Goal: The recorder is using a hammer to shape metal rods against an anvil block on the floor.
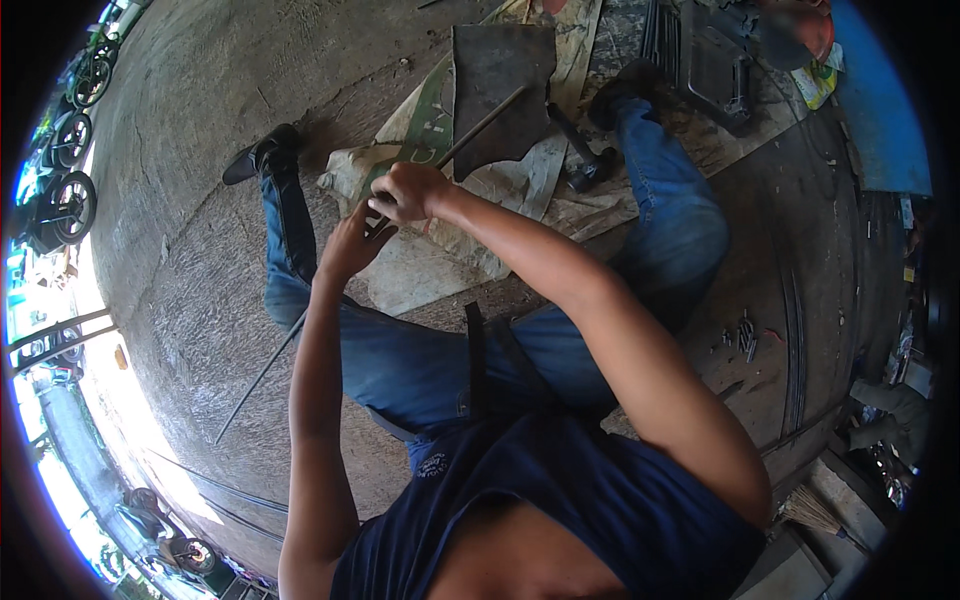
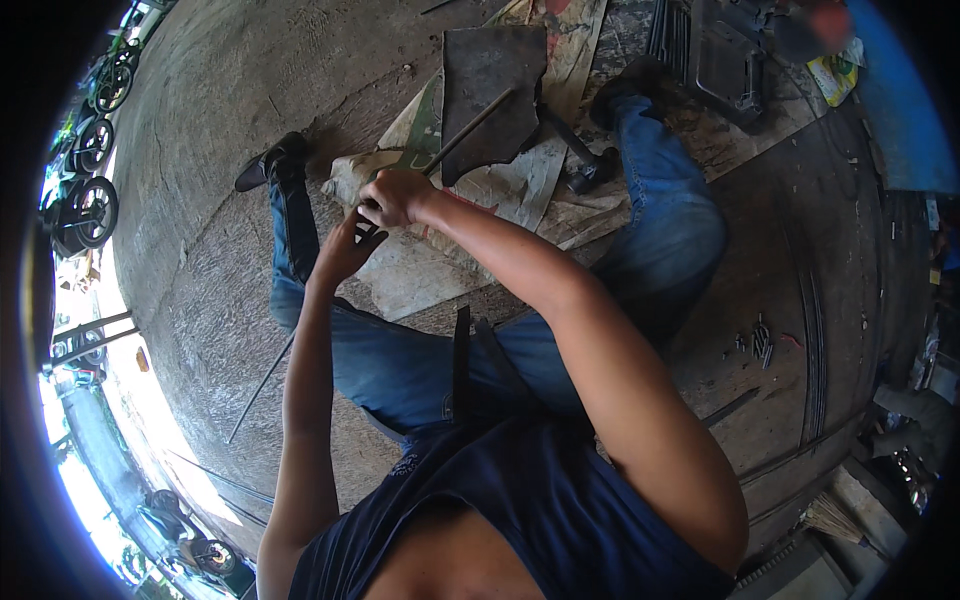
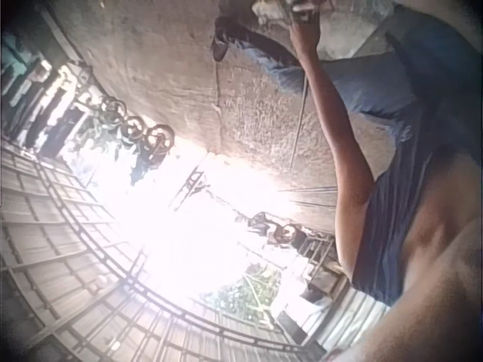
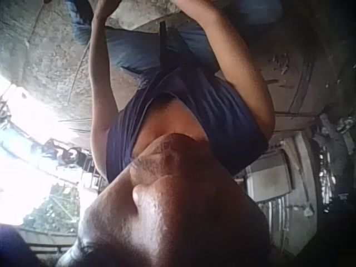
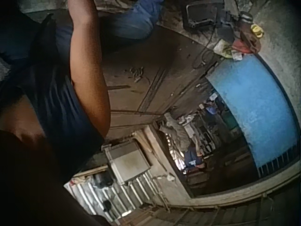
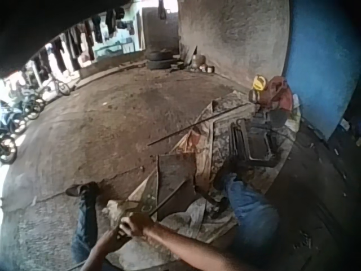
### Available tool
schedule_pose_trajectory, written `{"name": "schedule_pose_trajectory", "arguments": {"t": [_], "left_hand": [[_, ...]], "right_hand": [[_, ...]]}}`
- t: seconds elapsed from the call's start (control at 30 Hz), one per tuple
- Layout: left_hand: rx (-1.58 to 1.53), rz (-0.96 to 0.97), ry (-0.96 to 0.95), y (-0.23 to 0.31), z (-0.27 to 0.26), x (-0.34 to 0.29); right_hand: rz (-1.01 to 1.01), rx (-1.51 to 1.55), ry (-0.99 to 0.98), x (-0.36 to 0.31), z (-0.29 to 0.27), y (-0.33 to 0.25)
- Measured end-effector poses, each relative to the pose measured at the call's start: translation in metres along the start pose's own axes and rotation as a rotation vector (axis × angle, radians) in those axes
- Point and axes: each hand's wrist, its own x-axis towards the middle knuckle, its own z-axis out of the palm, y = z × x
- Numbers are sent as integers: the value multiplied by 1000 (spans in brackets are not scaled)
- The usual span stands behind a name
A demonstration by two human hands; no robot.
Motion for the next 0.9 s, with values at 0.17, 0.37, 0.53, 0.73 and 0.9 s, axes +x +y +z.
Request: {"name": "schedule_pose_trajectory", "arguments": {"t": [0.17, 0.37, 0.53, 0.73, 0.9], "left_hand": [[9, -37, 63, -8, 43, 9], [193, -138, 50, 1, 48, 1], [169, -108, 111, 10, 55, -2], [261, -85, 147, 11, 53, -2], [233, -102, 192, 4, 49, -12]], "right_hand": [[-109, 295, 398, -6, -2, 24], [-14, 446, 994, -10, -110, 34], [502, 157, 1363, -91, -222, 141], [1181, 354, 885, -154, -168, 228], [1263, 564, 945, -140, -122, 235]]}}
